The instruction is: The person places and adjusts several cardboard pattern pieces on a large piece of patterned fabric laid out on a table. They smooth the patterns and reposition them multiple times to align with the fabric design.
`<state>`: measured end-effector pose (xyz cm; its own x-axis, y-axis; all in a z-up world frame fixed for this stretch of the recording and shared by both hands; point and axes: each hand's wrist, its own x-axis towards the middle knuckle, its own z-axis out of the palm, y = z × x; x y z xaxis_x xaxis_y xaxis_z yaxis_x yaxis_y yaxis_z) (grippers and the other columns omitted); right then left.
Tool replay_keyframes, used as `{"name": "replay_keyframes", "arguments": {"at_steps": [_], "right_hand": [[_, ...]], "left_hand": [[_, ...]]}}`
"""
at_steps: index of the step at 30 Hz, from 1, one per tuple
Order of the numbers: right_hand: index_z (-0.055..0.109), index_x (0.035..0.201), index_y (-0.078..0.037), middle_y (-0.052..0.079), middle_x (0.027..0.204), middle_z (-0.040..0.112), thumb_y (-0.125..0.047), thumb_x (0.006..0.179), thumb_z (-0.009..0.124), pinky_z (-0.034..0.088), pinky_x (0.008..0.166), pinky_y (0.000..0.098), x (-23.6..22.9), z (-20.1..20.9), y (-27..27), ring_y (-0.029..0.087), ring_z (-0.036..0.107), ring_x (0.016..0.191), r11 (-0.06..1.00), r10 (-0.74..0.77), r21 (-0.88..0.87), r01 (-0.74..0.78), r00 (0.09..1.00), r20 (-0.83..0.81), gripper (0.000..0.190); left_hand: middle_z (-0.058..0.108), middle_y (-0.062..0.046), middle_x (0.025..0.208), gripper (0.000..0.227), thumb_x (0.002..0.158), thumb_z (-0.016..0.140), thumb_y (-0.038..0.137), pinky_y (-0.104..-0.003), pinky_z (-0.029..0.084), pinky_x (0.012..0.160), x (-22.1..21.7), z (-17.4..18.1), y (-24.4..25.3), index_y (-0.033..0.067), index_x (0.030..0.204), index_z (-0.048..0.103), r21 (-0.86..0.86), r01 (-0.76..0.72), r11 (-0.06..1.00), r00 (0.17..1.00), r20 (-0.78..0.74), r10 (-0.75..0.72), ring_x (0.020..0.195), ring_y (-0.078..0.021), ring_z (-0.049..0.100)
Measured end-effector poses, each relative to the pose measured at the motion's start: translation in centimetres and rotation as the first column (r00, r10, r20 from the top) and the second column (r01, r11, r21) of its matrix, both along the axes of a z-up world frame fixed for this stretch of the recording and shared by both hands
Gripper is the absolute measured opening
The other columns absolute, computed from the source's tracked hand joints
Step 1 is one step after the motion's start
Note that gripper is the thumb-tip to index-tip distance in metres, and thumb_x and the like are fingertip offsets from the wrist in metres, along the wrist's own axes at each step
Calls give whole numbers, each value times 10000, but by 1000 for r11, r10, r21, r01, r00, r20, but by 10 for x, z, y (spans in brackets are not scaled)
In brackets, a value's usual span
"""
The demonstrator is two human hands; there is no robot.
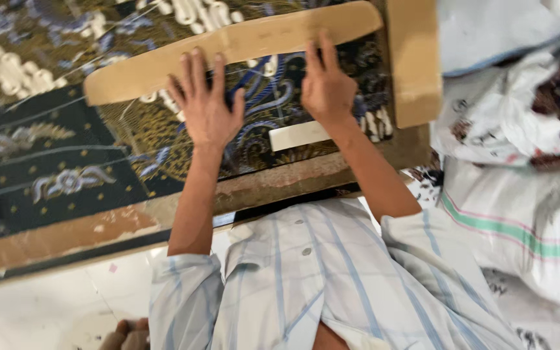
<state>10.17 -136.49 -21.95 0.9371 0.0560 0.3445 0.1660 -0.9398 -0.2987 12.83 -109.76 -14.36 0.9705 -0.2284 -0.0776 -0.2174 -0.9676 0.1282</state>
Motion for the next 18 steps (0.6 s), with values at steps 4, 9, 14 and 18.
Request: {"name": "replay_keyframes", "arguments": {"at_steps": [4,9,14,18], "right_hand": [[613,1490,-46,178,1572,500,-121,1070,599,430,459,279,4,6,4,132,553,541,998,17,52,-20,997,69,428],[624,1487,-60,166,1571,508,-112,1106,577,467,494,257,2,3,3,122,597,606,1000,0,31,-2,996,84,388],[641,1463,-47,184,1553,522,-80,1077,594,446,454,254,3,2,3,122,584,564,1000,6,23,-7,998,66,390],[661,1447,-72,146,1546,540,-70,1076,606,422,453,276,2,3,3,154,563,572,1000,-9,-12,10,998,68,375]], "left_hand": [[164,-176,1713,697,1088,464,568,-682,56,1245,-2,-1,3,199,1667,340,51,8,999,999,35,-9,1582,-373,93],[140,-148,1724,677,1104,442,565,-668,38,1265,-4,-5,3,212,1670,326,12,3,1000,1000,8,-3,1595,-357,86],[154,-156,1724,675,1112,463,558,-665,35,1268,-4,-2,5,210,1673,324,-16,14,1000,999,43,-13,1594,-360,90],[154,-160,1719,682,1099,471,553,-670,48,1264,-4,-1,5,208,1669,323,-6,8,1000,999,40,-8,1593,-357,96]]}}
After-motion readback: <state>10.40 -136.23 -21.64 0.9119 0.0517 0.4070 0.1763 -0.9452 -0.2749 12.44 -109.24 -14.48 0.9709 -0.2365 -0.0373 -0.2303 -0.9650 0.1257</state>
